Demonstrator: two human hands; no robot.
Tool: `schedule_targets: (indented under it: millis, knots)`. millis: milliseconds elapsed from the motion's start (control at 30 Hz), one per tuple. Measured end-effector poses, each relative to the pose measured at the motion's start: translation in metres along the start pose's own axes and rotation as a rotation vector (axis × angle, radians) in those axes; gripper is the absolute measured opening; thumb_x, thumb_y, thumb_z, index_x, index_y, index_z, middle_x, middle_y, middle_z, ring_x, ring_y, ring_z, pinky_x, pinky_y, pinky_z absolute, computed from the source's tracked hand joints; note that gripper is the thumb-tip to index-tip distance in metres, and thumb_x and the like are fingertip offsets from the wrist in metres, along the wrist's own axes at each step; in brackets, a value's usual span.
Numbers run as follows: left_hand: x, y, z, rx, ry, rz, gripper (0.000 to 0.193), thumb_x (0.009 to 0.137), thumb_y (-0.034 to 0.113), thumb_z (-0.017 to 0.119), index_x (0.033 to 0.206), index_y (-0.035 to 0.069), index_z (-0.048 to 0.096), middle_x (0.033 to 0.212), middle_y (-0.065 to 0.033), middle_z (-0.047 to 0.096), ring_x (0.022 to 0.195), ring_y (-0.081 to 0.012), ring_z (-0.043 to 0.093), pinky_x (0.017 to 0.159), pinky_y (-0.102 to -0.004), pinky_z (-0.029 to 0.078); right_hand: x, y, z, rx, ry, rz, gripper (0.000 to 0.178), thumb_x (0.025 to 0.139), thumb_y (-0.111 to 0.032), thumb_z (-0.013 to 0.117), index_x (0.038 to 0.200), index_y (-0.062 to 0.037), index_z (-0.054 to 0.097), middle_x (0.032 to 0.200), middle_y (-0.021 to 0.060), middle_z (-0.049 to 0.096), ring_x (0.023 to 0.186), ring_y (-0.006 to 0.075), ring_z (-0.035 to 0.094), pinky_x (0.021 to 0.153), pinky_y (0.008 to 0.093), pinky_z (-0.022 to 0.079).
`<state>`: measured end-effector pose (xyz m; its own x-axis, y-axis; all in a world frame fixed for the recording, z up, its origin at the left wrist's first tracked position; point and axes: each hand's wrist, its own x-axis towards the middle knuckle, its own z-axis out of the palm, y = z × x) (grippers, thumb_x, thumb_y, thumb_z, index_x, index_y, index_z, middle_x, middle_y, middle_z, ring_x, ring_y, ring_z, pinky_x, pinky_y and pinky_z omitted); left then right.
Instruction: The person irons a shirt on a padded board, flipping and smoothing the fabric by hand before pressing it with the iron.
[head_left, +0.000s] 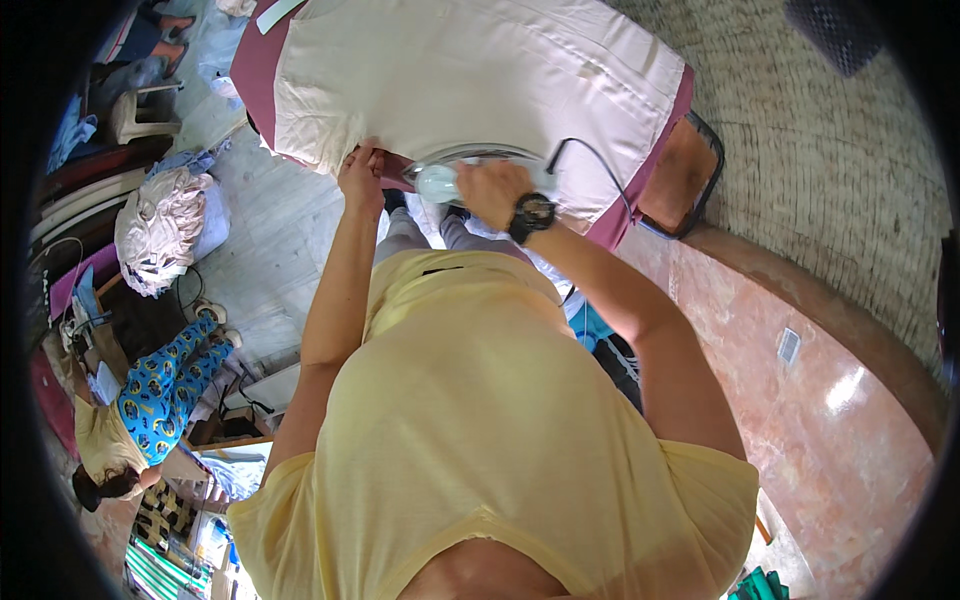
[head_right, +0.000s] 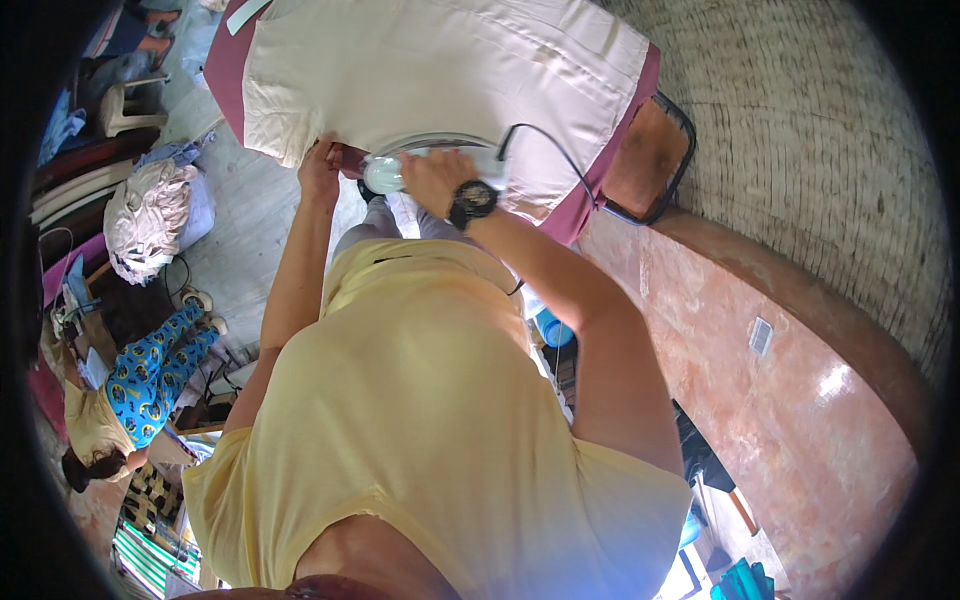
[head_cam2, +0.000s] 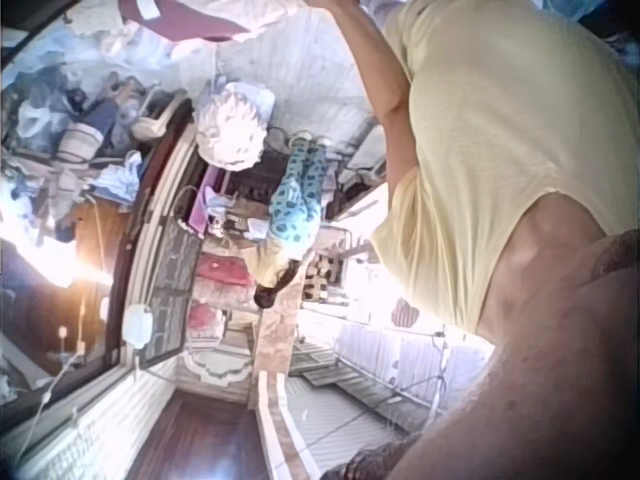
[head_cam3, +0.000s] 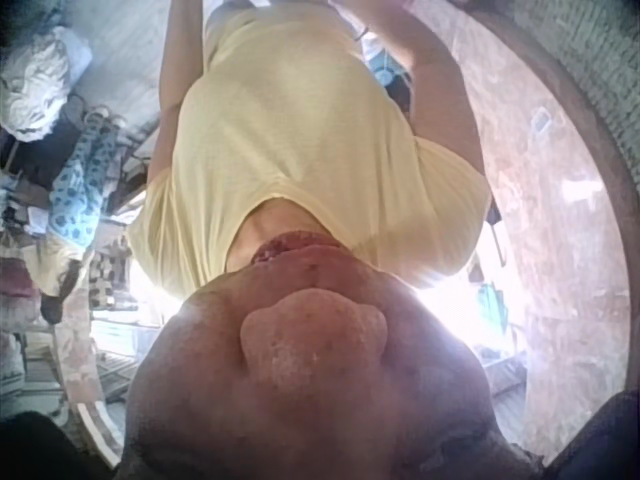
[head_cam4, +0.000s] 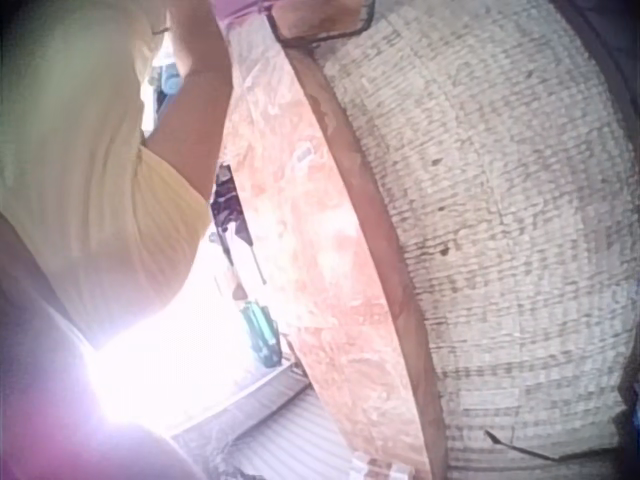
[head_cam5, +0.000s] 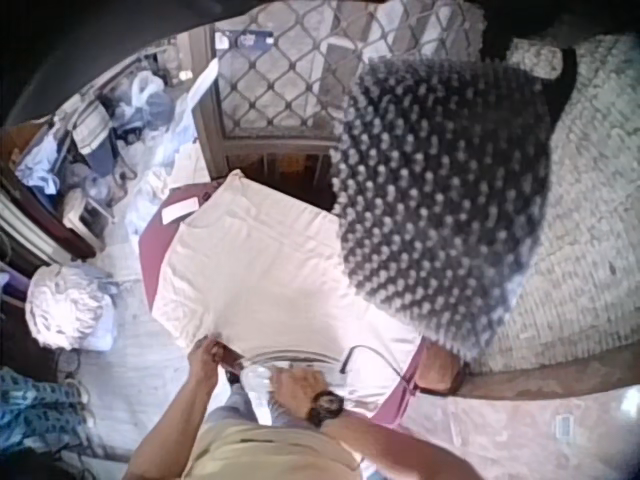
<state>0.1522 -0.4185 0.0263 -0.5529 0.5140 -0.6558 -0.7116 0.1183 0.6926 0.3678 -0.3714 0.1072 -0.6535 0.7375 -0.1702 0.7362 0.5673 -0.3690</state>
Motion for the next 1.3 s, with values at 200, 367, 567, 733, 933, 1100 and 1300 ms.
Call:
schedule_targets:
  millis: [200, 367, 567, 733, 933, 1100, 1300]
  knots:
    - [-0.007, -0.024, -0.002, 0.489, -0.133, 0.119, 0.019, 0.084, 0.012, 0.075, 0.079, 0.007, 0.058, 0.069, 0.0022, 0.055, 0.061, -0.0051, 0.046, 0.055, -0.0222, 0.036, -0.069, 0.172, -0.061, -0.386, 0.027, -0.312, 0.018, 0.089, -0.022, 0.051, 0.088, -0.0079, 0.063, 0.069, 0.0102, 0.065, 0.066, 0.0323, 0.066, 0.057, 0.046, 0.053]
    - [-0.025, -0.038, 0.006, 0.233, -0.109, 0.076, 0.022, 0.084, 0.015, 0.076, 0.079, 0.007, 0.056, 0.071, 0.0015, 0.056, 0.067, -0.008, 0.055, 0.064, -0.0235, 0.046, -0.073, 0.176, -0.083, -0.116, -0.002, 0.096, 0.035, 0.086, -0.033, 0.049, 0.065, -0.0105, 0.065, 0.068, 0.0126, 0.065, 0.068, 0.0353, 0.065, 0.066, 0.0466, 0.052]
    - [-0.031, -0.051, 0.009, 0.344, -0.221, -0.075, 0.015, 0.087, 0.015, 0.073, 0.091, 0.008, 0.06, 0.088, -0.0019, 0.067, 0.082, -0.0106, 0.064, 0.077, -0.0274, 0.054, -0.057, 0.11, -0.045, -0.092, 0.18, -0.004, 0.02, 0.075, -0.024, 0.059, 0.06, -0.011, 0.061, 0.063, 0.01, 0.064, 0.057, 0.0323, 0.063, 0.058, 0.0467, 0.052]
    - [-0.039, -0.05, 0.013, 0.293, -0.205, -0.058, 0.018, 0.087, 0.014, 0.074, 0.087, 0.009, 0.057, 0.082, 0.0, 0.064, 0.076, -0.0101, 0.062, 0.077, -0.0268, 0.054, -0.081, 0.196, -0.09, -0.394, 0.017, -0.231, 0.019, 0.078, -0.023, 0.055, 0.063, -0.014, 0.061, 0.067, 0.0058, 0.064, 0.062, 0.0253, 0.063, 0.067, 0.0438, 0.047]
    - [-0.036, -0.05, 0.009, 0.298, -0.163, -0.08, 0.024, 0.087, 0.012, 0.074, 0.079, 0.01, 0.051, 0.081, -0.0005, 0.064, 0.077, -0.0099, 0.062, 0.078, -0.0265, 0.054, -0.1, 0.158, -0.077, -0.244, -0.098, -0.293, 0.026, 0.08, -0.026, 0.051, 0.06, -0.0127, 0.059, 0.063, 0.0072, 0.063, 0.059, 0.026, 0.058, 0.078, 0.0443, 0.037]
    - [-0.036, -0.049, 0.01, 0.274, -0.178, -0.091, 0.021, 0.087, 0.01, 0.072, 0.079, 0.009, 0.054, 0.084, -0.0017, 0.065, 0.08, -0.0106, 0.063, 0.08, -0.0272, 0.054, -0.1, 0.19, -0.084, -0.354, -0.017, -0.294, 0.025, 0.08, -0.025, 0.052, 0.06, -0.014, 0.061, 0.064, 0.0047, 0.064, 0.064, 0.024, 0.062, 0.079, 0.0477, 0.035]
    - [-0.035, -0.048, 0.012, 0.285, -0.147, -0.113, 0.018, 0.085, 0.01, 0.075, 0.078, 0.008, 0.058, 0.078, 0.0003, 0.061, 0.074, -0.01, 0.06, 0.076, -0.0267, 0.055, -0.104, 0.186, -0.081, -0.325, -0.148, -0.285, 0.022, 0.08, -0.026, 0.052, 0.062, -0.0146, 0.06, 0.064, 0.005, 0.063, 0.064, 0.0234, 0.06, 0.08, 0.0465, 0.035]
